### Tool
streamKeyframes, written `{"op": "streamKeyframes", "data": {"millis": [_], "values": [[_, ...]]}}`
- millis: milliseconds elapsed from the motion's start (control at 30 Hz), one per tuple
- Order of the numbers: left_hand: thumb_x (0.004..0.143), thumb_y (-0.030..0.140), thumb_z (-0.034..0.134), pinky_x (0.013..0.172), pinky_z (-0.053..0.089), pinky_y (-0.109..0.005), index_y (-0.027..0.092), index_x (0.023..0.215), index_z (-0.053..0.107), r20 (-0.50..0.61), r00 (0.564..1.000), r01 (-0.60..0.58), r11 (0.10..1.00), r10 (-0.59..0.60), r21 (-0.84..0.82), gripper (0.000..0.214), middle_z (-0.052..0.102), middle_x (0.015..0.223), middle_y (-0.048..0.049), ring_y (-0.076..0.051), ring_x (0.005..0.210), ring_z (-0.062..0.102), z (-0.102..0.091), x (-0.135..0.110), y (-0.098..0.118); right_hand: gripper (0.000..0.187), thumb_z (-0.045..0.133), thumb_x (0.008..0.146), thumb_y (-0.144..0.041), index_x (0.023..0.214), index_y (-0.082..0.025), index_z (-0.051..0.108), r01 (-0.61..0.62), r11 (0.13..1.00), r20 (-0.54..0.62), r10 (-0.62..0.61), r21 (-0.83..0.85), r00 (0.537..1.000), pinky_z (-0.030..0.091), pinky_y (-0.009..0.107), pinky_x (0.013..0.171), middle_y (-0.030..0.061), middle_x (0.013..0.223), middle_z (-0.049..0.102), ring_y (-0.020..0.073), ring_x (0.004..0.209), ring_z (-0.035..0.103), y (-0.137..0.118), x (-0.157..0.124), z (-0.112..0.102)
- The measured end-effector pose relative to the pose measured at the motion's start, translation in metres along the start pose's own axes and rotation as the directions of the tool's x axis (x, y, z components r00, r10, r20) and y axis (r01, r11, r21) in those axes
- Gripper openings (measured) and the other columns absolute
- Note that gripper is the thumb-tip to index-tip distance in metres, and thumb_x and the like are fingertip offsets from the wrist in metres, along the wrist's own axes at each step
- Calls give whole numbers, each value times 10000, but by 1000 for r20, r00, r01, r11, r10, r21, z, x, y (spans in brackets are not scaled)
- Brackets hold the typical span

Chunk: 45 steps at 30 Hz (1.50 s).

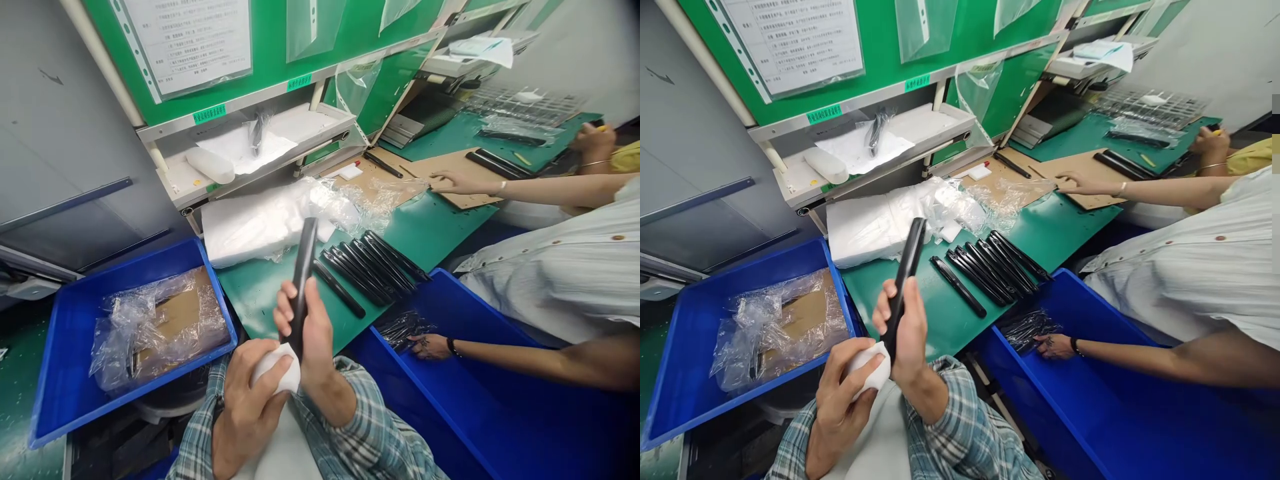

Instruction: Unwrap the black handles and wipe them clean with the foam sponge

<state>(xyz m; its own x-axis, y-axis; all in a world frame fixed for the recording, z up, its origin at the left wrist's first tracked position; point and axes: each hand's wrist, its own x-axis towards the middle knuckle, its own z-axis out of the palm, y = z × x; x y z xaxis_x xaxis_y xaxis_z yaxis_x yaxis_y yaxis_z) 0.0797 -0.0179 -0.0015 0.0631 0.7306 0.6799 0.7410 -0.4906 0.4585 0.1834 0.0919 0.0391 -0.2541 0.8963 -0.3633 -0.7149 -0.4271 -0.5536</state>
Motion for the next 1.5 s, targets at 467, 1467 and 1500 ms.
{"op": "streamKeyframes", "data": {"millis": [467,1467,1500], "values": [[1124,201,591,1001,636,-359,208,1377,690,-35,989,137,982,-143,-127,272,675,1362,-130,-231,1239,699,-6,-15,-18,331,893,923,-405,938,-229,612,91,971,-71,-77,221,995,396,111,389,-60,776,496,64,510,346,-4,13,-11],[1107,188,620,990,618,-373,247,1409,717,-32,996,81,996,-79,43,323,666,1283,-120,-243,1189,693,20,-2,-8,535,867,885,-677,830,-243,558,247,969,-122,-244,16,962,410,163,401,-46,798,453,73,540,344,8,19,-10],[1117,191,598,962,621,-361,245,1389,726,-18,994,105,994,-104,13,305,667,1268,-116,-232,1163,697,20,-1,-6,546,848,889,-704,823,-243,562,287,958,-130,-286,-9,949,410,169,403,-43,793,449,77,541,345,9,20,-9]]}}
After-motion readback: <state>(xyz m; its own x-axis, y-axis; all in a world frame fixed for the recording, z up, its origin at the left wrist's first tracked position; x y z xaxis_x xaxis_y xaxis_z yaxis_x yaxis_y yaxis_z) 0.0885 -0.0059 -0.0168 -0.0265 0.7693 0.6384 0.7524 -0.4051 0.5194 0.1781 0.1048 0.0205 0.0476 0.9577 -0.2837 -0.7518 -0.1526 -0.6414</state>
